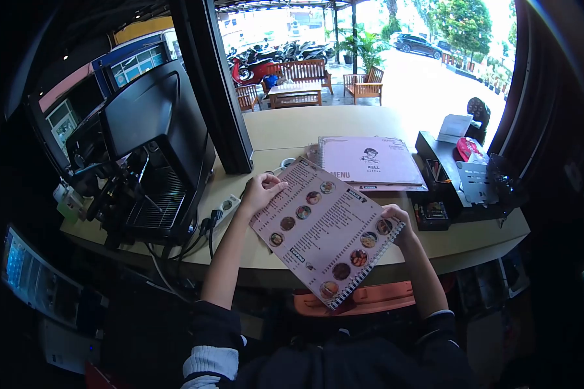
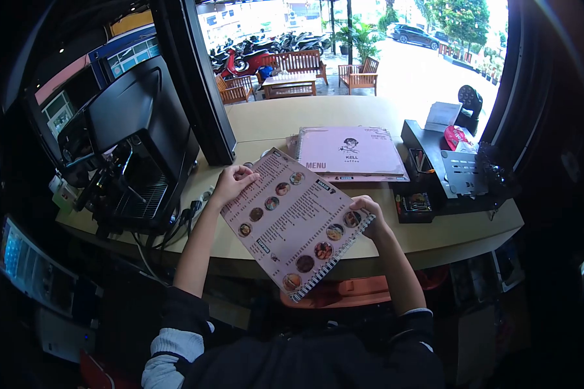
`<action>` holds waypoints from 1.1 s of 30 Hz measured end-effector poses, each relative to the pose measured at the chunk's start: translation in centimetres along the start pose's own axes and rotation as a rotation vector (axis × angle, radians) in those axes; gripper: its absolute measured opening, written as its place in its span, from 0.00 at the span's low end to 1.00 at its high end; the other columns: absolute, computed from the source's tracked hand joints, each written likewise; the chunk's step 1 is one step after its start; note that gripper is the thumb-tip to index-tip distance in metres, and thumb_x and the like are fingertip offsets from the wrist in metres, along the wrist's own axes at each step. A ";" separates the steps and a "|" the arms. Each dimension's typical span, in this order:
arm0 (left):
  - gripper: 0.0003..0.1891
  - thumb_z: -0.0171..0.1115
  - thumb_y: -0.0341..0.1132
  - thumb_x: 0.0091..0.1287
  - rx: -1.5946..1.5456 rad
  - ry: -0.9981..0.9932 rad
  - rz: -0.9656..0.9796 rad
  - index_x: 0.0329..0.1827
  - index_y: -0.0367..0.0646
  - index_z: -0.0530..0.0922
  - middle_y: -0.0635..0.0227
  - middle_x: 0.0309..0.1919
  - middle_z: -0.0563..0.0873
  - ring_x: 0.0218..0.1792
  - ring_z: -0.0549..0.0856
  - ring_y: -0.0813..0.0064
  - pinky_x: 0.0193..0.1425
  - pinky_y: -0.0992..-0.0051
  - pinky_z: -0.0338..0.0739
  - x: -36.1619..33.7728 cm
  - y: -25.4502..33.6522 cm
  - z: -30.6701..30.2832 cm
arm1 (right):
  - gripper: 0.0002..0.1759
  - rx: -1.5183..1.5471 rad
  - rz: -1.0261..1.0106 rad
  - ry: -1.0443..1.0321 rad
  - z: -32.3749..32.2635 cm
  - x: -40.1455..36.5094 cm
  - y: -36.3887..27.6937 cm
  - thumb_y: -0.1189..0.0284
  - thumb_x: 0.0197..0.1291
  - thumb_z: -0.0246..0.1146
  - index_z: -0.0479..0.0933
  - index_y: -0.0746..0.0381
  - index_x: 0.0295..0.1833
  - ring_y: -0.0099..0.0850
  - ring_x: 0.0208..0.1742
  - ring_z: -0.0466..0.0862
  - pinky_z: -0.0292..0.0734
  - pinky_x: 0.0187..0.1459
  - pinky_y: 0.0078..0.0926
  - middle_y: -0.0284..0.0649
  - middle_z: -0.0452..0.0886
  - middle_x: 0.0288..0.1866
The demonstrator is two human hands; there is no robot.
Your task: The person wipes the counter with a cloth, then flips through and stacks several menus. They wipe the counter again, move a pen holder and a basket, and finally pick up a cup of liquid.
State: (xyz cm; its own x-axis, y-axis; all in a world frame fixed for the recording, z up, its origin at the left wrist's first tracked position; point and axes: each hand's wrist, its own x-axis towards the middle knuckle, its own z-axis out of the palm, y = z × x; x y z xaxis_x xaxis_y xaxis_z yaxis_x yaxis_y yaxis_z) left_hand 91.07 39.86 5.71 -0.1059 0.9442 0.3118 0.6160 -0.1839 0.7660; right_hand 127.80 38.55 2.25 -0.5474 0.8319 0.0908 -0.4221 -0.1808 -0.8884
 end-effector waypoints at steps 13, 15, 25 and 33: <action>0.20 0.68 0.38 0.60 -0.647 0.088 -0.247 0.46 0.33 0.72 0.62 0.35 0.83 0.33 0.83 0.76 0.37 0.76 0.81 -0.6 -4.2 0.1 | 0.34 0.544 -0.077 -0.267 1.4 1.7 0.0 0.49 0.67 0.44 0.63 0.66 0.66 0.41 0.63 0.70 0.65 0.64 0.41 0.50 0.69 0.64; 0.16 0.64 0.34 0.64 -0.804 0.189 -0.300 0.48 0.33 0.71 0.60 0.40 0.82 0.37 0.83 0.75 0.42 0.75 0.81 -1.0 -4.8 0.3 | 0.33 0.454 -0.091 -0.109 2.1 0.9 1.4 0.50 0.68 0.45 0.63 0.65 0.66 0.40 0.63 0.70 0.65 0.64 0.41 0.50 0.69 0.63; 0.14 0.58 0.27 0.65 -0.541 0.343 -0.069 0.51 0.29 0.69 0.54 0.47 0.82 0.44 0.83 0.74 0.48 0.78 0.79 -3.9 -3.7 0.4 | 0.22 0.137 -0.266 0.249 3.3 1.5 2.9 0.76 0.65 0.53 0.64 0.66 0.64 0.29 0.51 0.79 0.78 0.50 0.28 0.43 0.76 0.55; 0.14 0.58 0.27 0.65 -0.642 0.298 -0.137 0.50 0.29 0.68 0.56 0.42 0.84 0.40 0.83 0.75 0.46 0.79 0.79 -3.9 -4.0 -0.2 | 0.24 0.119 -0.260 0.257 3.3 1.3 3.0 0.76 0.64 0.53 0.61 0.66 0.66 0.30 0.54 0.78 0.76 0.52 0.29 0.43 0.75 0.56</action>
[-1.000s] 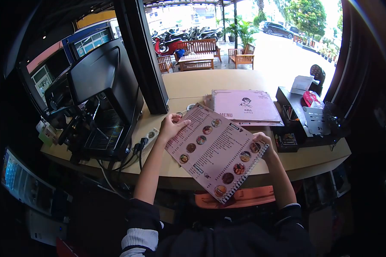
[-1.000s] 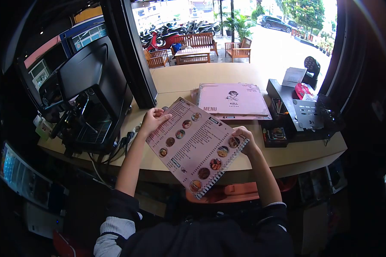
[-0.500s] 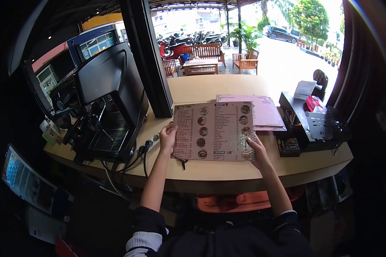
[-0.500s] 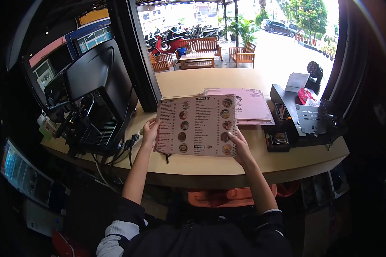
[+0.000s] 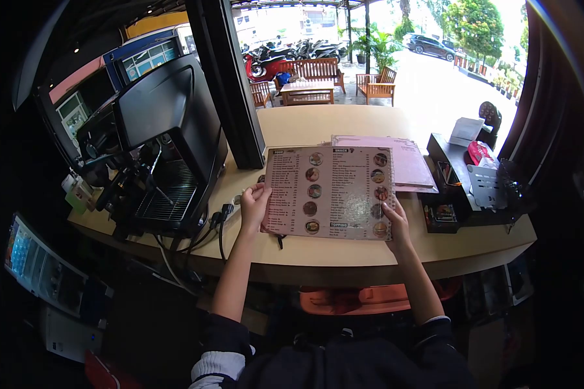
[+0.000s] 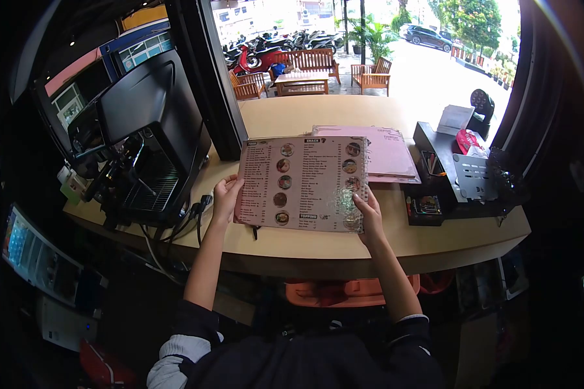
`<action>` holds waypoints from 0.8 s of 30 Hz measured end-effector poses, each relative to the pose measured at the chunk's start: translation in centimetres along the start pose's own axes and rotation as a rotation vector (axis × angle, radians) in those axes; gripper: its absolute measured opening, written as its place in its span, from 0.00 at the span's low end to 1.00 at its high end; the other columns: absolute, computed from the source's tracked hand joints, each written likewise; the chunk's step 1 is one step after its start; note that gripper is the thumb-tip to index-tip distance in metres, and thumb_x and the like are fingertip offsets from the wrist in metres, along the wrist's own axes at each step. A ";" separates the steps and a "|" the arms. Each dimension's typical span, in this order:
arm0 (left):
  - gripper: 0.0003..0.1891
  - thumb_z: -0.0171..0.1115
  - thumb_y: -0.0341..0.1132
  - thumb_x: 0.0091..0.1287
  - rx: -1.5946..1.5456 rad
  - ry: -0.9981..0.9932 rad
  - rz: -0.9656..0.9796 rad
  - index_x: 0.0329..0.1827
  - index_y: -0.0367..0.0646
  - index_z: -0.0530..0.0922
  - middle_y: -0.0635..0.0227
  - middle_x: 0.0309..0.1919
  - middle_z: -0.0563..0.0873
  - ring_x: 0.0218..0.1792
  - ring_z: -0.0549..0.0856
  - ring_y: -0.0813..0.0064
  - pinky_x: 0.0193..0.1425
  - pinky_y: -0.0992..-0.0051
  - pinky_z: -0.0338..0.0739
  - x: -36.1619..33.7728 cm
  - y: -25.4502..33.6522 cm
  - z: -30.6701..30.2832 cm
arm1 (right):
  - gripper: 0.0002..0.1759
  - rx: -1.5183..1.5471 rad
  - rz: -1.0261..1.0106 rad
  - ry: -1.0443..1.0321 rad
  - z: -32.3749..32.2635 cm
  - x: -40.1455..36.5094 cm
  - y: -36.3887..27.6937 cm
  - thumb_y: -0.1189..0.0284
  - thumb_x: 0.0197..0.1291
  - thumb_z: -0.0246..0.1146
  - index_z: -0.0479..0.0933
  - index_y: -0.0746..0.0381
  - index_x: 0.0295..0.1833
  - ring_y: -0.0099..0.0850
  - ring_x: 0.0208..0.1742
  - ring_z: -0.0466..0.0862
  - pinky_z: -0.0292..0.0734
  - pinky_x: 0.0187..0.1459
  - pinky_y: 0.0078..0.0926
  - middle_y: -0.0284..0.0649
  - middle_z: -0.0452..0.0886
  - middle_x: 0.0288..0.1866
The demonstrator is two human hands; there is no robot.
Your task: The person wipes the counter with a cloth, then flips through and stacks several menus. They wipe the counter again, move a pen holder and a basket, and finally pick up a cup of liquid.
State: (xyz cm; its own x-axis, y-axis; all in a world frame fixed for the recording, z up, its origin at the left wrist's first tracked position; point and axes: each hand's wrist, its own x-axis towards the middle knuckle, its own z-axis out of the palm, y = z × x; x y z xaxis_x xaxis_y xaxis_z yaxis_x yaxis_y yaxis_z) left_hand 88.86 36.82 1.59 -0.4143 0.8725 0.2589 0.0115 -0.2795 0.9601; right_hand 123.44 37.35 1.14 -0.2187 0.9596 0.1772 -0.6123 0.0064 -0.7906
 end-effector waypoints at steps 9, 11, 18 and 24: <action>0.15 0.59 0.40 0.67 0.003 -0.157 -0.078 0.44 0.34 0.75 0.63 0.39 0.84 0.38 0.83 0.80 0.41 0.81 0.78 -2.6 3.1 0.6 | 0.25 -0.050 -0.020 -0.078 0.4 0.0 -0.8 0.75 0.64 0.53 0.61 0.65 0.67 0.29 0.54 0.78 0.75 0.53 0.28 0.42 0.75 0.56; 0.17 0.58 0.41 0.68 0.004 -0.074 -0.079 0.49 0.34 0.74 0.65 0.39 0.84 0.38 0.83 0.79 0.42 0.79 0.79 -3.3 4.4 -0.6 | 0.24 -0.118 -0.032 -0.103 1.8 -0.1 -1.6 0.75 0.65 0.53 0.62 0.65 0.66 0.29 0.56 0.76 0.73 0.56 0.29 0.42 0.75 0.56; 0.17 0.48 0.39 0.73 -0.382 -0.103 -0.071 0.57 0.35 0.68 0.62 0.47 0.81 0.45 0.82 0.76 0.47 0.76 0.78 -5.7 8.1 -7.1 | 0.44 0.117 -0.124 -0.610 3.6 1.2 2.8 0.59 0.52 0.68 0.55 0.64 0.69 0.33 0.65 0.68 0.66 0.63 0.33 0.42 0.65 0.65; 0.16 0.48 0.39 0.73 -0.436 0.090 -0.075 0.57 0.37 0.68 0.62 0.47 0.80 0.45 0.83 0.73 0.47 0.73 0.80 -9.0 9.5 -15.4 | 0.20 -0.705 -0.463 -0.559 13.1 1.3 6.7 0.84 0.54 0.57 0.70 0.66 0.55 0.43 0.56 0.77 0.72 0.54 0.31 0.51 0.75 0.53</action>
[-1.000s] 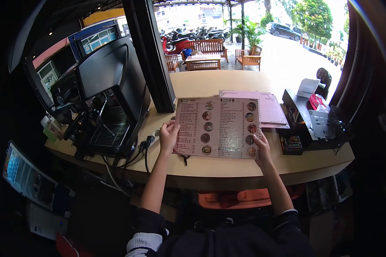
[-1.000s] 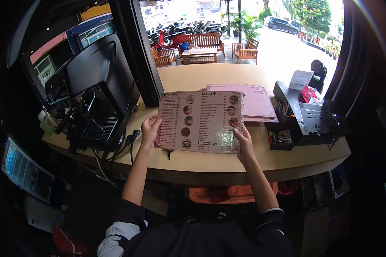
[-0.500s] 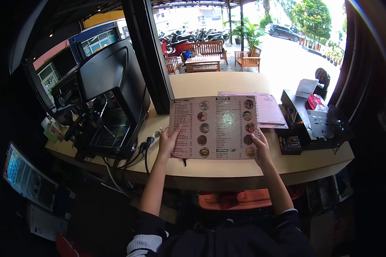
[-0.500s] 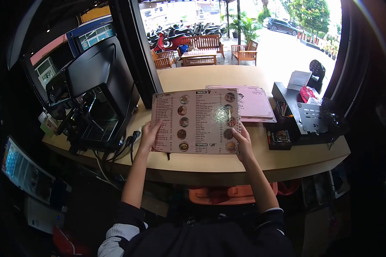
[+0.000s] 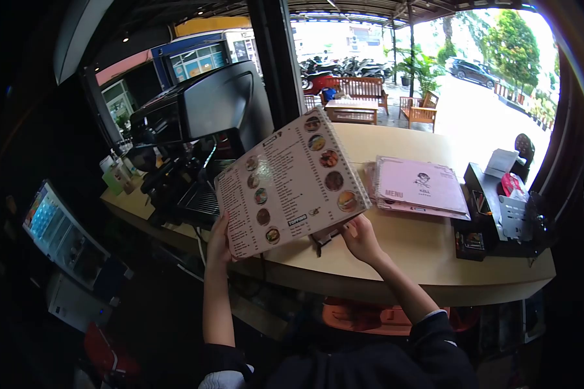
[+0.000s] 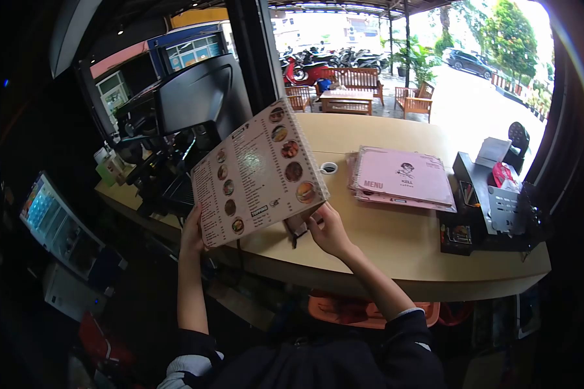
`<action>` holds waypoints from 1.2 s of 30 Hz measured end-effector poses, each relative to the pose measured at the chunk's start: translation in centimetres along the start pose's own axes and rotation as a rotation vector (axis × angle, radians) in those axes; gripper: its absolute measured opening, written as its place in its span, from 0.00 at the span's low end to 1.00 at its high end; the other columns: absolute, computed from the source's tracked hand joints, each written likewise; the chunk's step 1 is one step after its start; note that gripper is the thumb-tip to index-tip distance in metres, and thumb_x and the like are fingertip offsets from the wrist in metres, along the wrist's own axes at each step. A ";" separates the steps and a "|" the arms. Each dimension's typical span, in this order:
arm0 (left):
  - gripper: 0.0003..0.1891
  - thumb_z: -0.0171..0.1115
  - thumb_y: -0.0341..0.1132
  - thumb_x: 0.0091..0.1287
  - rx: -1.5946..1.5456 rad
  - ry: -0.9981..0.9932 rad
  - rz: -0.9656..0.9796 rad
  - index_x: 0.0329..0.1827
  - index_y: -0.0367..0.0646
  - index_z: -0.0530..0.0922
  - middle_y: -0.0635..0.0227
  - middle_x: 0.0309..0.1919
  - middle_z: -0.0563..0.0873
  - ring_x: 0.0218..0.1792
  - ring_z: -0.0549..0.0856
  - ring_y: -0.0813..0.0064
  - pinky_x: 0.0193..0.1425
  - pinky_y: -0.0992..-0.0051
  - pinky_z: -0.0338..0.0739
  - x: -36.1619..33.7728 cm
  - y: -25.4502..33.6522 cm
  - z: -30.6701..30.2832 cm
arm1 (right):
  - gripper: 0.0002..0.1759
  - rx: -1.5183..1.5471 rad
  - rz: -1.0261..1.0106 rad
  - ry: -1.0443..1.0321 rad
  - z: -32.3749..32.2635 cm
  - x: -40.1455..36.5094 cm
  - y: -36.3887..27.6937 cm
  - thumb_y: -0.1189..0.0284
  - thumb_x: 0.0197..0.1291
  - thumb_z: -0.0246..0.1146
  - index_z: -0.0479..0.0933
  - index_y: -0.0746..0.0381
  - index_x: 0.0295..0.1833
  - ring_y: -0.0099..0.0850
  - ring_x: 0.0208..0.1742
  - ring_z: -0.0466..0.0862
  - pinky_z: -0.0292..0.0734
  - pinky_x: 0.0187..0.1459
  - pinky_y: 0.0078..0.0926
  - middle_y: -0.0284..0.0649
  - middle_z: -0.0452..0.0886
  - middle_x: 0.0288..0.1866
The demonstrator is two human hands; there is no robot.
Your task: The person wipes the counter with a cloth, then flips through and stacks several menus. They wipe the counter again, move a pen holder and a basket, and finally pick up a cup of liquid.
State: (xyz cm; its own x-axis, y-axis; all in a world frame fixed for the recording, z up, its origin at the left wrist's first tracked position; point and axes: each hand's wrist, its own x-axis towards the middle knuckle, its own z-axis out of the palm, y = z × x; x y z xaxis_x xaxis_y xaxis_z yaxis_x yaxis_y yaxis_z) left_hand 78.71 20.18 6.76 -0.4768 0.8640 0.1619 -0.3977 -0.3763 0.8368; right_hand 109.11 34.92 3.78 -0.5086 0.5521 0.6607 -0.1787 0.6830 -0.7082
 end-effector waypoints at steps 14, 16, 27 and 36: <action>0.18 0.50 0.40 0.72 0.082 0.318 0.072 0.57 0.36 0.70 0.59 0.49 0.81 0.46 0.83 0.73 0.46 0.72 0.81 -12.0 7.6 -12.7 | 0.33 -0.725 -0.624 -0.016 4.8 2.9 -5.1 0.82 0.42 0.56 0.73 0.55 0.61 0.40 0.56 0.79 0.76 0.55 0.32 0.36 0.77 0.60; 0.18 0.52 0.40 0.70 0.124 0.319 0.047 0.55 0.36 0.72 0.59 0.46 0.82 0.44 0.84 0.72 0.44 0.71 0.82 -12.2 8.0 -13.9 | 0.32 -0.799 -0.654 -0.037 4.2 2.3 -5.0 0.80 0.43 0.56 0.73 0.54 0.60 0.41 0.55 0.78 0.76 0.55 0.32 0.34 0.77 0.60; 0.16 0.51 0.36 0.70 0.261 0.186 0.016 0.54 0.34 0.73 0.62 0.45 0.82 0.43 0.83 0.75 0.47 0.75 0.78 -6.9 7.1 -7.8 | 0.24 -1.260 -0.756 -0.135 -4.1 -0.3 -3.8 0.70 0.53 0.58 0.75 0.49 0.59 0.45 0.61 0.73 0.71 0.62 0.39 0.31 0.73 0.62; 0.25 0.51 0.47 0.66 0.041 -0.192 -0.120 0.56 0.34 0.71 0.60 0.50 0.81 0.50 0.81 0.69 0.57 0.69 0.73 0.8 3.4 5.5 | 0.23 -1.374 -0.514 -0.312 -7.5 -8.2 1.3 0.71 0.55 0.56 0.73 0.56 0.59 0.44 0.59 0.74 0.68 0.63 0.41 0.35 0.73 0.61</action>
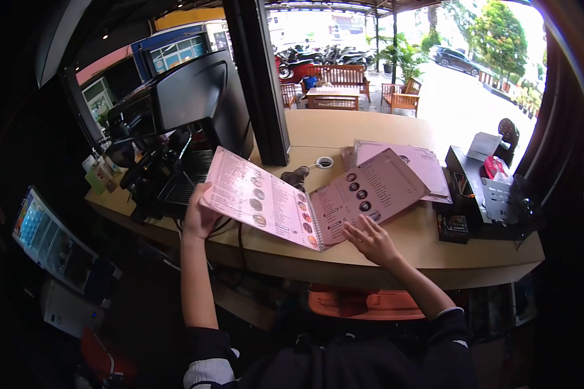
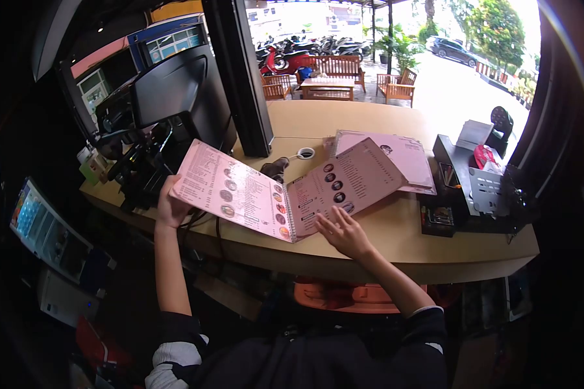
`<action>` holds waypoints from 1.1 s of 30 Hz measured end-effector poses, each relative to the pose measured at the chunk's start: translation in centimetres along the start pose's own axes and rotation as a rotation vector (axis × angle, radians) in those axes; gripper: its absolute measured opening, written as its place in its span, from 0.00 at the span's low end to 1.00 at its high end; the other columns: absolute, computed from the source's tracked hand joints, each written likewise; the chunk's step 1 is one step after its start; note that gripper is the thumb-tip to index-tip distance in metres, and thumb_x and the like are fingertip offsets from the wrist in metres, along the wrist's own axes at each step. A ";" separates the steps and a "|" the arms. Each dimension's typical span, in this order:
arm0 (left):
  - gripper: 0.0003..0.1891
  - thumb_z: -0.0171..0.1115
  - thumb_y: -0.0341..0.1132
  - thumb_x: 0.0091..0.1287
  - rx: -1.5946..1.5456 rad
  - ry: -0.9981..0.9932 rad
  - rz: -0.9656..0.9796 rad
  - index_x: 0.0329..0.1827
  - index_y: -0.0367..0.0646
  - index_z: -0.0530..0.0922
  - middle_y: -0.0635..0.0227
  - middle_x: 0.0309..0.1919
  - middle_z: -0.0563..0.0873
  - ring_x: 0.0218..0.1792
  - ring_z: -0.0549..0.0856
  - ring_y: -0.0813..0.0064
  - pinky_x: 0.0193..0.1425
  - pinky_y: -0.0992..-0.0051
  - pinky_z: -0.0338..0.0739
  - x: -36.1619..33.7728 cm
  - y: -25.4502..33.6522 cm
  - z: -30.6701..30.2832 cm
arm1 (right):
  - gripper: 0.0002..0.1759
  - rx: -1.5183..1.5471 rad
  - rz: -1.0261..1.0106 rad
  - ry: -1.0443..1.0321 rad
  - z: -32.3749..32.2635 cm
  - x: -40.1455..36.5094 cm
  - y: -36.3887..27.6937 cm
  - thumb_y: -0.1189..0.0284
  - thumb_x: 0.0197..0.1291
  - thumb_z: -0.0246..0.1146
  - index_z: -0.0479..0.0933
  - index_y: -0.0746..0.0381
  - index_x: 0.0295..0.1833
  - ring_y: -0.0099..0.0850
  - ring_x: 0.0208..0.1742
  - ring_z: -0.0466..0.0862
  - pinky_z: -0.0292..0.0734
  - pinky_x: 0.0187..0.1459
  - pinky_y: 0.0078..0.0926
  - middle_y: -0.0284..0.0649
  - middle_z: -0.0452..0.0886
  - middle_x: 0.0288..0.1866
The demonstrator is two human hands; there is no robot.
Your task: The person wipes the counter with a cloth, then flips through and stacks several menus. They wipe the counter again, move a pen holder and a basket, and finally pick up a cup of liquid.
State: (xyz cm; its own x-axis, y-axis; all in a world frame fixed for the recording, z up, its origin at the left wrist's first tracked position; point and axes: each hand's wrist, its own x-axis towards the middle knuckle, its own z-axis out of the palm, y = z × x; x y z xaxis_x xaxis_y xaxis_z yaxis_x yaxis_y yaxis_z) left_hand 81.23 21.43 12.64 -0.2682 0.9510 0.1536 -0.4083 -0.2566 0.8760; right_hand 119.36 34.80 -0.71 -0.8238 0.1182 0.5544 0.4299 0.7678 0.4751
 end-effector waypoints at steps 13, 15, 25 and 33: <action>0.32 0.51 0.45 0.69 0.873 -0.200 0.542 0.71 0.35 0.55 0.48 0.71 0.55 0.72 0.53 0.53 0.73 0.65 0.49 5.7 -18.6 17.3 | 0.11 0.385 0.416 0.292 -6.6 -0.6 2.9 0.79 0.51 0.60 0.78 0.62 0.41 0.40 0.54 0.77 0.65 0.59 0.40 0.42 0.78 0.53; 0.35 0.54 0.47 0.67 0.968 -0.309 0.529 0.71 0.38 0.55 0.50 0.72 0.52 0.73 0.51 0.53 0.73 0.58 0.47 5.4 -21.1 17.6 | 0.08 0.302 0.669 0.490 -7.1 -2.3 5.1 0.82 0.51 0.58 0.77 0.64 0.38 0.43 0.50 0.78 0.69 0.52 0.39 0.45 0.79 0.47; 0.35 0.56 0.50 0.63 1.411 -0.549 0.407 0.71 0.46 0.59 0.56 0.72 0.54 0.73 0.52 0.57 0.73 0.48 0.39 4.4 -24.8 15.1 | 0.16 0.884 1.251 0.118 1.7 -7.1 12.0 0.64 0.64 0.57 0.75 0.67 0.46 0.36 0.40 0.80 0.75 0.44 0.31 0.48 0.77 0.43; 0.27 0.61 0.39 0.60 1.135 -0.081 0.692 0.62 0.44 0.67 0.56 0.64 0.66 0.68 0.62 0.55 0.70 0.49 0.50 3.6 -22.0 10.3 | 0.18 0.754 1.147 -0.158 1.5 -3.1 13.2 0.62 0.59 0.62 0.77 0.69 0.42 0.33 0.28 0.78 0.74 0.36 0.29 0.41 0.79 0.27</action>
State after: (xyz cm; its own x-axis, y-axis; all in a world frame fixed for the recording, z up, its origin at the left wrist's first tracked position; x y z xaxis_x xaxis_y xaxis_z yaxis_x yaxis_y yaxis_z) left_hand 98.21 32.22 -1.36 -0.0557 0.7017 0.7103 0.7497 -0.4405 0.4939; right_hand 127.05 45.55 2.82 -0.2025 0.9402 0.2739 0.6293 0.3392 -0.6992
